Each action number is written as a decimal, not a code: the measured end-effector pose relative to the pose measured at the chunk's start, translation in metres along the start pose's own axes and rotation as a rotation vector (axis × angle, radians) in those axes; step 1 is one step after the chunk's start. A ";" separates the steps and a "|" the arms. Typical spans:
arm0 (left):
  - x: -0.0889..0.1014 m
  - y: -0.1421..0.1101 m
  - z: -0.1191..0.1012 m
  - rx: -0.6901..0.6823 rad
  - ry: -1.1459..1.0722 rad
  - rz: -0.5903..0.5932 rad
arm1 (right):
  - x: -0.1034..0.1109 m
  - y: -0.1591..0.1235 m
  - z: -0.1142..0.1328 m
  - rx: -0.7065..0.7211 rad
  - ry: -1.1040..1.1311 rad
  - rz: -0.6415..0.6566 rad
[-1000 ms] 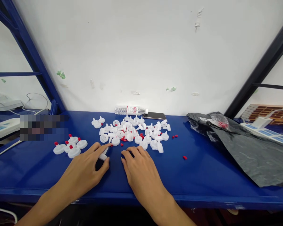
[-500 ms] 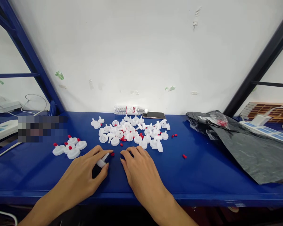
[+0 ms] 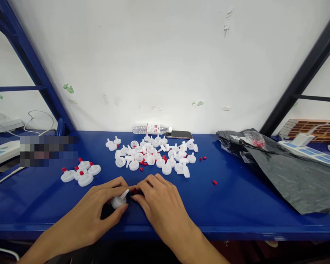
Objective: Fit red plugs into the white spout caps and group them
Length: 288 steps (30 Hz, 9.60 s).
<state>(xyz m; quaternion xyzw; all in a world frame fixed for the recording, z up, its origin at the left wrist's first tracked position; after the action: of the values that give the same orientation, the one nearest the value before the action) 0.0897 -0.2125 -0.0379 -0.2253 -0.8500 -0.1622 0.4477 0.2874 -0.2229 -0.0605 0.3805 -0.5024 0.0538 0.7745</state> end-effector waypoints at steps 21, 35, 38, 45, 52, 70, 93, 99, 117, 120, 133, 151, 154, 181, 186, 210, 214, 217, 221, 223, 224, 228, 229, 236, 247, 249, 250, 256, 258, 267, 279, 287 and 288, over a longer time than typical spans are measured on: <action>-0.005 0.008 0.017 0.138 -0.306 -0.100 | 0.015 0.000 0.007 0.001 0.256 -0.354; -0.005 0.001 0.015 0.043 -0.278 -0.108 | 0.013 -0.003 0.008 0.138 0.334 -0.315; -0.002 -0.001 0.010 -0.025 -0.254 -0.113 | 0.013 -0.003 0.008 0.169 0.319 -0.324; -0.007 -0.006 0.011 0.049 -0.179 -0.031 | 0.016 -0.002 0.010 0.271 0.292 -0.244; -0.011 -0.003 0.014 0.096 -0.186 -0.025 | 0.010 -0.002 0.007 0.070 0.363 -0.102; -0.013 -0.002 0.017 -0.182 0.037 -0.390 | 0.011 0.001 0.005 -0.168 0.312 -0.051; 0.074 -0.012 0.092 0.503 0.271 -0.597 | 0.013 0.000 0.008 -0.153 0.305 -0.026; 0.076 -0.007 0.065 0.527 0.498 -0.761 | 0.015 0.000 0.007 -0.155 0.299 -0.024; 0.113 0.121 0.059 0.512 0.596 -0.245 | 0.017 -0.005 0.004 -0.137 0.267 -0.124; 0.123 0.108 0.032 0.391 0.456 -0.193 | 0.021 -0.005 0.005 -0.220 0.255 -0.225; 0.097 0.105 -0.030 0.188 0.353 0.027 | 0.019 -0.003 0.003 -0.197 0.239 -0.220; 0.089 0.156 0.070 0.429 0.752 -0.035 | 0.025 -0.004 0.007 -0.197 0.249 -0.102; 0.088 0.152 0.063 0.404 0.754 -0.078 | 0.024 -0.004 0.007 -0.200 0.252 -0.099; 0.043 0.040 -0.032 0.011 -0.225 0.002 | 0.020 -0.005 0.005 -0.203 0.370 -0.074; 0.016 0.034 -0.025 0.077 -0.362 -0.232 | 0.022 -0.004 0.006 -0.219 0.402 -0.071; 0.053 -0.033 0.076 0.453 0.139 -0.654 | 0.020 -0.003 0.007 -0.233 0.343 -0.071; 0.067 -0.022 0.075 0.552 0.215 -0.516 | 0.019 -0.004 0.007 -0.226 0.341 -0.068; 0.074 -0.019 0.072 0.579 0.242 -0.463 | 0.020 -0.005 0.006 -0.225 0.333 -0.064; 0.084 -0.017 0.056 0.598 0.374 -0.496 | 0.021 -0.005 0.006 -0.219 0.316 -0.061; 0.096 -0.007 0.046 0.549 0.448 -0.561 | 0.020 -0.005 0.006 -0.212 0.312 -0.058; 0.103 0.003 0.043 0.511 0.481 -0.593 | 0.020 -0.005 0.006 -0.209 0.312 -0.058; 0.131 0.069 0.057 0.463 0.542 -0.374 | 0.021 -0.005 0.006 -0.210 0.307 -0.054; 0.135 0.088 0.066 0.466 0.541 -0.334 | 0.021 -0.005 0.006 -0.210 0.307 -0.048; 0.134 0.148 0.106 0.485 0.519 -0.169 | 0.024 -0.004 0.005 -0.198 0.299 -0.048; 0.070 0.053 -0.038 0.090 0.030 -0.148 | 0.023 -0.007 0.004 -0.203 0.311 -0.146; 0.047 0.049 -0.056 0.058 -0.069 -0.097 | 0.023 -0.006 0.003 -0.172 0.311 -0.181; 0.039 0.049 -0.060 0.050 -0.105 -0.089 | 0.023 -0.006 0.002 -0.168 0.296 -0.202; 0.024 0.066 -0.034 0.086 0.368 -0.171 | 0.022 -0.005 -0.001 -0.284 0.098 -0.182; 0.018 0.069 -0.023 0.099 0.590 -0.149 | 0.021 -0.006 -0.001 -0.296 0.062 -0.160; 0.000 0.075 -0.015 0.047 0.717 -0.037 | 0.019 -0.006 -0.002 -0.323 0.031 -0.071; 0.029 0.051 -0.036 -0.016 0.052 -0.215 | 0.019 -0.009 -0.002 -0.261 0.157 -0.094; 0.030 0.053 -0.039 0.168 -0.307 -0.126 | 0.021 -0.007 -0.001 -0.221 0.218 -0.098; 0.029 0.053 -0.039 0.173 -0.342 -0.100 | 0.022 -0.007 -0.001 -0.215 0.231 -0.095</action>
<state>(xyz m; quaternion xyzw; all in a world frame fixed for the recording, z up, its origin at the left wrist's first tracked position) 0.1303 -0.1795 0.0118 -0.1675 -0.9345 -0.0701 0.3060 0.3022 -0.2334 -0.0467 0.3101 -0.3943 0.0065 0.8650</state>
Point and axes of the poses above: each hand's wrist, its own y-axis towards the middle knuckle, its own x-axis out of the back of the hand, z = x × y, the point moved 1 cm from there along y, towards the middle knuckle, and after that the axes turned 8 degrees about x, right-handed, at the moved point
